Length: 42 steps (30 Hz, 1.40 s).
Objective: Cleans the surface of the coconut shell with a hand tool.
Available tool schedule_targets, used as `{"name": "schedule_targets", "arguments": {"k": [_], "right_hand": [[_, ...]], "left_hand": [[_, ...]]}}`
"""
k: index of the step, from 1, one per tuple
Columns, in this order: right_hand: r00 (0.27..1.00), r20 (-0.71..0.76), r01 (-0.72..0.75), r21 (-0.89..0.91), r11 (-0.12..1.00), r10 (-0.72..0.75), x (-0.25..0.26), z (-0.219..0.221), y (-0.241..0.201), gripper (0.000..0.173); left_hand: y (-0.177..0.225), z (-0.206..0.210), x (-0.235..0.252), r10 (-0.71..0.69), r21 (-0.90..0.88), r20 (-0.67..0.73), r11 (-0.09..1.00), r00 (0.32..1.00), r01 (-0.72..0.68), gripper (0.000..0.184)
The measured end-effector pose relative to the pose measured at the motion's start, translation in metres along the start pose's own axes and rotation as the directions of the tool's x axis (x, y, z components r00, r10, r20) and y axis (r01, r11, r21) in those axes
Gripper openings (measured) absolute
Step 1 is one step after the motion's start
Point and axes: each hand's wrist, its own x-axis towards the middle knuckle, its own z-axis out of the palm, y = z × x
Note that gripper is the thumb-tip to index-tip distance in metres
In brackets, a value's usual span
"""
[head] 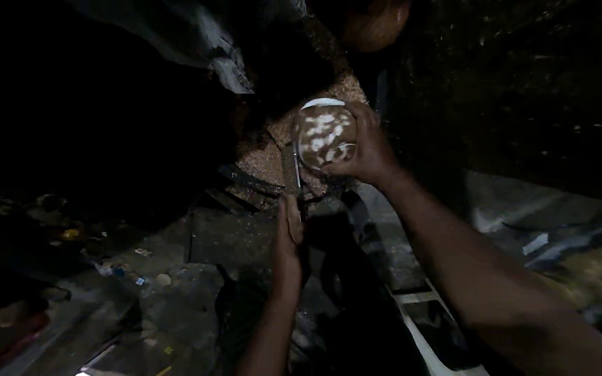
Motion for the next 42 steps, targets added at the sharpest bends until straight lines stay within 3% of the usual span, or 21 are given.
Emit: {"name": "schedule_targets", "arguments": {"k": [4, 7, 11, 13, 15, 19, 21, 23, 25, 27, 30, 33, 35, 38, 40, 42], "right_hand": [[0.977, 0.09, -0.206, 0.137, 0.969, 0.195, -0.004, -0.03, 0.012, 0.146], [0.967, 0.103, -0.252, 0.298, 0.921, 0.232, -0.009, -0.032, 0.024, 0.161], [0.991, 0.124, -0.069, 0.086, 0.994, 0.058, -0.019, -0.021, 0.032, 0.151], [0.992, 0.118, 0.043, 0.016, 0.999, -0.044, -0.026, -0.013, 0.03, 0.151], [0.994, 0.056, 0.092, 0.004, 0.996, -0.092, -0.027, -0.005, 0.028, 0.142], [0.998, -0.004, -0.065, 0.004, 0.998, 0.065, -0.012, 0.0, 0.011, 0.133], [0.989, 0.036, -0.144, -0.029, 0.989, 0.145, -0.011, -0.007, 0.0, 0.132], [0.983, 0.057, -0.171, -0.056, 0.984, 0.175, -0.019, -0.013, -0.015, 0.131], [0.99, 0.033, -0.136, -0.066, 0.988, 0.139, -0.03, -0.009, -0.029, 0.129], [0.993, 0.007, -0.112, -0.196, 0.974, 0.115, -0.025, 0.008, -0.027, 0.128], [0.987, 0.05, -0.133, -0.25, 0.959, 0.15, -0.014, 0.007, -0.031, 0.133], [0.975, 0.089, -0.192, -0.107, 0.976, 0.202, -0.026, -0.015, -0.047, 0.125], [0.972, 0.043, -0.23, -0.032, 0.973, 0.231, -0.031, -0.013, -0.05, 0.123], [0.963, 0.001, -0.265, -0.139, 0.954, 0.268, -0.014, 0.004, -0.038, 0.132], [0.974, 0.014, -0.221, -0.178, 0.959, 0.227, -0.017, 0.006, -0.028, 0.133], [0.979, 0.032, -0.2, -0.093, 0.976, 0.203, -0.028, -0.01, -0.029, 0.129]], "left_hand": [[0.02, 0.006, 0.034, -0.1, -0.167, 0.141, 0.978, 0.985, 0.124, 0.071], [0.014, 0.021, 0.023, 0.034, -0.103, 0.199, 0.995, 0.979, -0.014, 0.077], [0.03, 0.013, 0.021, -0.018, 0.16, 0.143, 0.987, 0.99, -0.006, 0.073], [0.06, 0.006, 0.039, -0.052, 0.314, 0.122, 0.949, 0.991, 0.011, 0.068], [0.086, 0.009, 0.05, -0.03, 0.353, 0.094, 0.936, 0.995, -0.005, 0.067], [0.046, 0.03, 0.006, 0.165, 0.397, 0.035, 0.903, 0.986, -0.165, 0.087], [0.032, 0.03, -0.027, 0.176, 0.503, 0.044, 0.846, 0.983, -0.174, 0.083], [0.048, 0.024, -0.026, 0.172, 0.611, 0.033, 0.776, 0.985, -0.156, 0.071], [0.089, 0.02, 0.003, 0.108, 0.68, 0.029, 0.727, 0.994, -0.099, 0.071], [0.112, 0.023, 0.032, 0.128, 0.743, 0.051, 0.657, 0.99, -0.124, 0.073], [0.094, 0.009, 0.016, 0.18, 0.791, 0.095, 0.584, 0.979, -0.184, 0.079], [0.07, -0.007, -0.022, 0.175, 0.8, 0.114, 0.567, 0.978, -0.195, 0.072], [0.084, -0.001, -0.011, 0.174, 0.762, 0.096, 0.621, 0.98, -0.185, 0.071], [0.102, 0.019, 0.036, 0.16, 0.734, 0.074, 0.66, 0.984, -0.162, 0.073], [0.069, 0.02, 0.035, 0.231, 0.685, 0.071, 0.696, 0.97, -0.216, 0.074], [0.029, 0.013, 0.01, 0.298, 0.634, 0.063, 0.725, 0.952, -0.269, 0.072]]}}
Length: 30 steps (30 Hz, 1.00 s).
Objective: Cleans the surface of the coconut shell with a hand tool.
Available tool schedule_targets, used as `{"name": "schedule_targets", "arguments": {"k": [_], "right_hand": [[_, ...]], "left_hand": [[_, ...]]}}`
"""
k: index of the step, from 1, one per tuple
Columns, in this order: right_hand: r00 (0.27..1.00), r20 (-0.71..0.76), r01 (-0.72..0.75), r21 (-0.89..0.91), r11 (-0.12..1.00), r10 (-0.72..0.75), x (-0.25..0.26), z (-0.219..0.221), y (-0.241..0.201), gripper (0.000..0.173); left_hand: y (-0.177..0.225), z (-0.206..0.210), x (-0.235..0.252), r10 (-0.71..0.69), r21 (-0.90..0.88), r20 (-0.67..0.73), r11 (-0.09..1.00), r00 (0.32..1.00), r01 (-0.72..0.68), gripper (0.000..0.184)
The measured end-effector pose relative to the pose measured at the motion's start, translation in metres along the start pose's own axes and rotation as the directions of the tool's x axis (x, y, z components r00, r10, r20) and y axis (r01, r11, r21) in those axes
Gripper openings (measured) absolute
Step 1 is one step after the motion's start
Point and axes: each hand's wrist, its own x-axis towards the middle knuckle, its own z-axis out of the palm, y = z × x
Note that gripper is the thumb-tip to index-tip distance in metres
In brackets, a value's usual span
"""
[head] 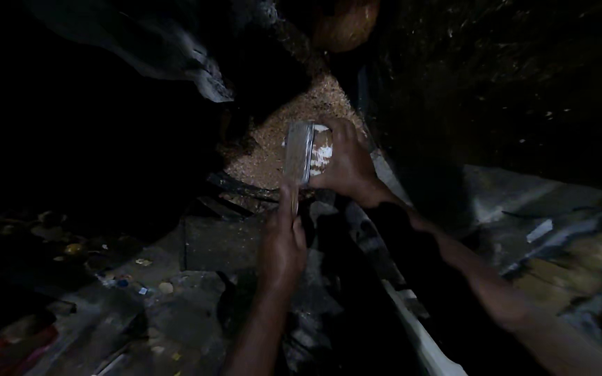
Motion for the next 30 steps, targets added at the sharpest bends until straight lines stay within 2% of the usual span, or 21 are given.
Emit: {"name": "schedule_targets", "arguments": {"k": [2, 3, 7, 10, 13, 15, 18, 20, 21, 23, 25, 26, 28, 30], "right_hand": [[0.999, 0.014, -0.037, 0.052, 0.998, 0.037, -0.008, -0.008, -0.003, 0.126], [0.998, 0.011, -0.059, 0.066, 0.996, 0.058, -0.01, -0.006, -0.005, 0.125], [0.999, -0.052, 0.003, -0.017, 1.0, -0.004, 0.009, 0.022, 0.005, 0.132], [0.998, -0.051, -0.038, 0.086, 0.996, 0.043, 0.014, 0.021, 0.012, 0.13], [0.991, -0.019, -0.126, 0.163, 0.979, 0.13, 0.007, 0.002, 0.006, 0.123], [0.991, 0.036, -0.133, 0.195, 0.972, 0.128, -0.004, -0.012, -0.007, 0.121], [0.999, -0.04, -0.03, 0.019, 0.999, 0.03, 0.01, 0.014, 0.001, 0.128], [0.998, -0.044, -0.042, 0.007, 0.999, 0.043, 0.012, 0.022, 0.003, 0.129], [0.997, -0.028, -0.075, 0.034, 0.997, 0.076, 0.015, 0.017, 0.001, 0.129], [0.986, 0.066, -0.165, 0.191, 0.968, 0.155, 0.018, -0.005, 0.004, 0.128], [0.981, 0.059, -0.195, 0.285, 0.938, 0.186, 0.026, -0.008, 0.022, 0.129], [0.989, 0.025, -0.149, 0.301, 0.942, 0.149, 0.03, -0.011, 0.03, 0.128], [0.999, -0.042, 0.034, 0.28, 0.959, -0.023, 0.036, -0.019, 0.042, 0.126], [0.984, -0.021, 0.175, 0.197, 0.965, -0.174, 0.034, -0.019, 0.048, 0.143]], "left_hand": [[-0.005, 0.001, -0.021, 0.002, -0.039, -0.011, 0.999, 1.0, -0.003, 0.068], [0.001, -0.006, -0.017, -0.01, -0.055, 0.001, 0.998, 1.0, 0.01, 0.068], [0.032, -0.033, 0.047, -0.07, -0.095, 0.051, 0.993, 0.996, 0.075, 0.069], [0.005, -0.005, 0.007, -0.033, -0.144, 0.001, 0.989, 0.999, 0.033, 0.073], [-0.004, 0.009, -0.037, -0.077, -0.216, 0.022, 0.973, 0.997, 0.08, 0.068], [0.011, -0.01, -0.011, -0.107, -0.224, 0.043, 0.968, 0.993, 0.114, 0.068], [0.038, -0.032, 0.044, -0.138, -0.144, 0.051, 0.979, 0.989, 0.144, 0.07], [0.032, -0.022, 0.035, -0.105, -0.13, 0.035, 0.985, 0.994, 0.109, 0.071], [0.021, -0.012, 0.02, -0.07, -0.164, 0.01, 0.984, 0.998, 0.07, 0.071], [-0.005, 0.009, -0.017, -0.038, -0.345, -0.016, 0.938, 0.999, 0.03, 0.067], [-0.017, 0.013, -0.034, -0.112, -0.493, 0.042, 0.862, 0.993, 0.118, 0.066], [-0.016, 0.008, -0.027, -0.143, -0.514, 0.068, 0.843, 0.987, 0.158, 0.065], [0.001, -0.007, 0.006, -0.173, -0.473, 0.108, 0.857, 0.979, 0.203, 0.065], [0.028, -0.025, 0.047, -0.174, -0.386, 0.175, 0.893, 0.969, 0.23, 0.066]]}}
